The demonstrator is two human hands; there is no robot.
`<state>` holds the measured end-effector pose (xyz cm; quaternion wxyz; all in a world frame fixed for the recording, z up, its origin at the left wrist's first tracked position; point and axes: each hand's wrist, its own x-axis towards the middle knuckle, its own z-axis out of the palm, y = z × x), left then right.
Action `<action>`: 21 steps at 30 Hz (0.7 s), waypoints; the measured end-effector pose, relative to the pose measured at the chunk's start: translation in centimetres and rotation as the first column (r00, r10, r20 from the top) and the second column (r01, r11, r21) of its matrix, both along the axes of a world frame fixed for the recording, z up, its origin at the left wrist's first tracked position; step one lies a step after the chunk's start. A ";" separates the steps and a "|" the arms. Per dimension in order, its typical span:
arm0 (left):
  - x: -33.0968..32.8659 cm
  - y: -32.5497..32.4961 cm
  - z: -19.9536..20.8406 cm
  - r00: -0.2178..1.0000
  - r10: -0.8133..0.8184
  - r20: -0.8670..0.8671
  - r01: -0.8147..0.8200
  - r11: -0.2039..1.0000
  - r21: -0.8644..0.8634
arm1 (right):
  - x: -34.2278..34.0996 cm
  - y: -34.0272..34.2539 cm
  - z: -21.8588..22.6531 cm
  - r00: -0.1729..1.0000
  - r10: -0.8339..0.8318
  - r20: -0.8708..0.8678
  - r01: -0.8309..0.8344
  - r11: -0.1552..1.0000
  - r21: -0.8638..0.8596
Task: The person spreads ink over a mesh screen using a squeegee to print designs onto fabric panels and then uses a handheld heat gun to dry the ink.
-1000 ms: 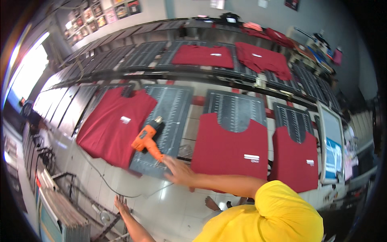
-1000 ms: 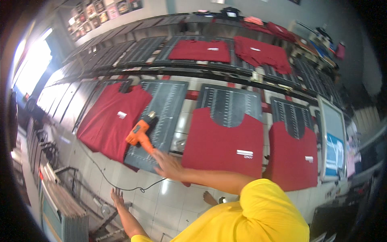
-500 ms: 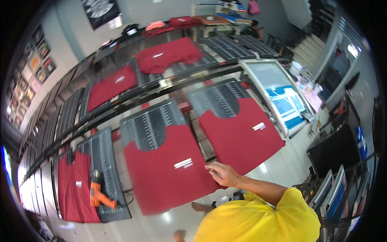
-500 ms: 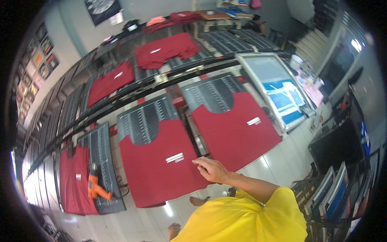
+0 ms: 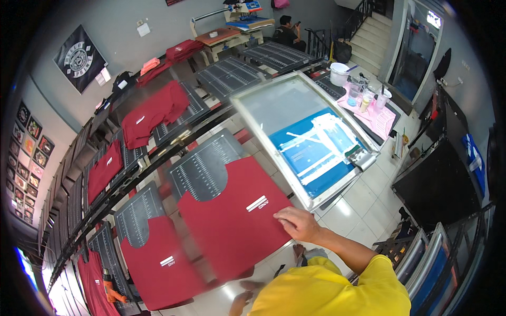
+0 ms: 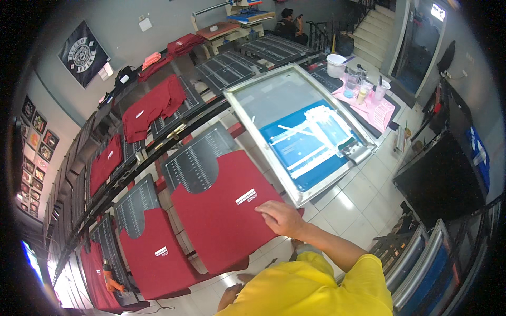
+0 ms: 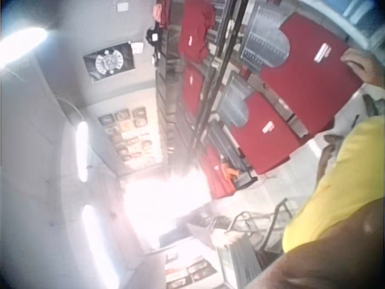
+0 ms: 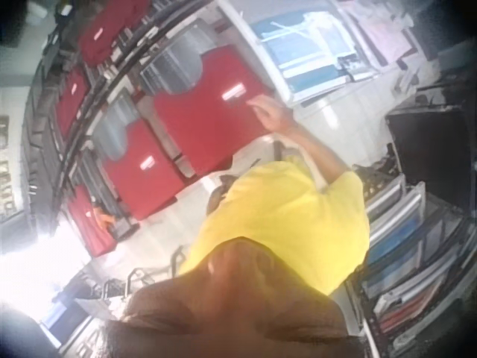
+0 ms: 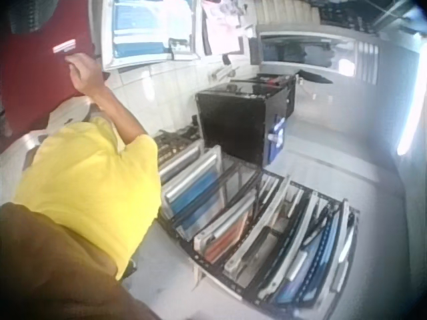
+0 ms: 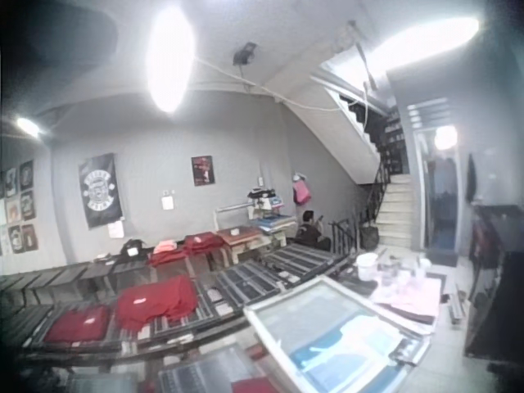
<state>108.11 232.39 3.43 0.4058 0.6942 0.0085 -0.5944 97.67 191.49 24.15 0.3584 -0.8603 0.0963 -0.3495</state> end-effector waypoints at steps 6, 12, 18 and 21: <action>1.0 -10.7 9.5 0.951 -0.306 0.047 0.300 0.875 -0.381 | -8.0 -7.3 1.5 0.967 -0.248 0.058 0.237 0.959 0.156; 0.9 -20.5 14.8 0.963 -0.227 0.143 0.262 0.911 -0.318 | -15.2 -11.7 1.0 0.885 -0.444 0.143 0.334 0.817 0.470; -0.9 -30.9 14.4 0.941 0.002 0.340 0.188 0.831 -0.524 | -21.3 -20.4 2.2 0.823 -0.552 0.133 0.420 0.749 0.512; -2.0 -34.1 12.8 0.881 0.053 0.471 0.239 0.809 -0.537 | -22.6 -27.3 0.8 0.779 -0.625 0.054 0.552 0.723 0.416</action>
